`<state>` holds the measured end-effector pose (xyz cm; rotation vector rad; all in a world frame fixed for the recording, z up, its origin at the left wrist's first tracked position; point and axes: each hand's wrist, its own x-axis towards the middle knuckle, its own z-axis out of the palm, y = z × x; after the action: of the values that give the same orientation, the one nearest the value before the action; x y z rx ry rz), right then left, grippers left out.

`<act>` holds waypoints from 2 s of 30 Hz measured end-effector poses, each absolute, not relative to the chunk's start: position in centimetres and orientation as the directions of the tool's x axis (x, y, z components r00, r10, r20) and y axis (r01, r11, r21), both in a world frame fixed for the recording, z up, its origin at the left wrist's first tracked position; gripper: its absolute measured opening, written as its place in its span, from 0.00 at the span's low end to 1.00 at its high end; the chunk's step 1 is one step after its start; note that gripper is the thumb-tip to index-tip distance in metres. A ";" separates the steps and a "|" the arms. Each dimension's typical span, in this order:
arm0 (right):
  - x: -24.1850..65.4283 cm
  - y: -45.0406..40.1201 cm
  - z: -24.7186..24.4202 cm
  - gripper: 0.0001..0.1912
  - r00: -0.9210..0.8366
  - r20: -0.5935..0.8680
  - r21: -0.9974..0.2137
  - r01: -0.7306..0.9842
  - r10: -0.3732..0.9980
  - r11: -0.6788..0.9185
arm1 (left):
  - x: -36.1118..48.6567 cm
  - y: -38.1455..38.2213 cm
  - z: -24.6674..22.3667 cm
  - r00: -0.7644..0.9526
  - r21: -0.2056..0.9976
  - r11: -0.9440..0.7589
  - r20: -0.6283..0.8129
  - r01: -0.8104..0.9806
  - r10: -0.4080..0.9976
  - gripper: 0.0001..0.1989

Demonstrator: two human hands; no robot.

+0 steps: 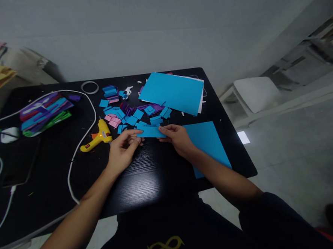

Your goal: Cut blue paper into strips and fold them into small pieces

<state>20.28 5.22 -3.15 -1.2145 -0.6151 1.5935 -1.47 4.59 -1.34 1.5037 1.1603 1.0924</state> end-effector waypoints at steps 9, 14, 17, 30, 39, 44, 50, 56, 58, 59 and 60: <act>19.9 5.1 -2.9 0.21 0.027 -0.415 -0.818 -0.448 0.909 -0.360 | -1.0 4.2 -1.2 0.081 0.948 -0.209 0.194 0.241 0.978 0.10; 20.0 5.0 -2.9 0.21 0.039 -0.404 -0.828 -0.440 0.914 -0.347 | -0.8 4.3 -0.8 0.112 0.985 -0.154 0.145 0.076 0.983 0.16; 20.0 5.0 -3.0 0.21 0.037 -0.388 -0.842 -0.421 0.921 -0.338 | -0.7 4.6 -0.7 0.159 0.998 -0.009 0.018 -0.058 0.987 0.17; 20.4 5.2 -2.2 0.22 0.077 -0.349 -0.886 -0.351 0.934 -0.302 | -1.3 5.6 0.0 0.202 0.980 0.188 -0.197 0.063 0.959 0.13; 20.5 5.2 -2.5 0.21 0.074 -0.340 -0.898 -0.320 0.937 -0.301 | -1.6 5.6 0.0 0.215 0.972 0.228 -0.233 0.048 0.948 0.12; 20.8 5.3 -2.0 0.22 -0.057 -0.366 -0.866 -0.343 0.929 -0.362 | -1.8 5.9 -0.1 0.223 0.972 0.233 -0.230 0.015 0.947 0.10; 21.0 5.3 -1.4 0.26 -0.369 -0.412 -0.743 -0.394 0.833 -0.542 | -1.7 6.1 0.4 0.326 0.873 0.480 -0.430 -0.088 0.842 0.08; 20.3 4.5 -2.0 0.15 -0.450 -0.364 -0.818 -0.264 0.816 -0.511 | -1.4 5.8 0.4 0.480 0.789 0.604 -0.489 -0.112 0.728 0.08; 20.2 4.3 -2.2 0.17 -0.476 -0.347 -0.838 -0.230 0.808 -0.495 | -1.3 5.7 0.3 0.501 0.779 0.621 -0.506 -0.084 0.702 0.08; 20.2 4.2 -2.3 0.17 -0.480 -0.336 -0.846 -0.225 0.810 -0.484 | -1.3 5.7 0.2 0.506 0.774 0.630 -0.516 -0.070 0.691 0.08; 20.1 4.2 -2.3 0.17 -0.482 -0.326 -0.849 -0.229 0.814 -0.476 | -1.2 5.6 0.1 0.510 0.767 0.639 -0.527 -0.058 0.679 0.08</act>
<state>20.15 4.15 -2.33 -0.9908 -1.0009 2.0063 -1.24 5.63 0.10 0.7654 0.9394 0.4998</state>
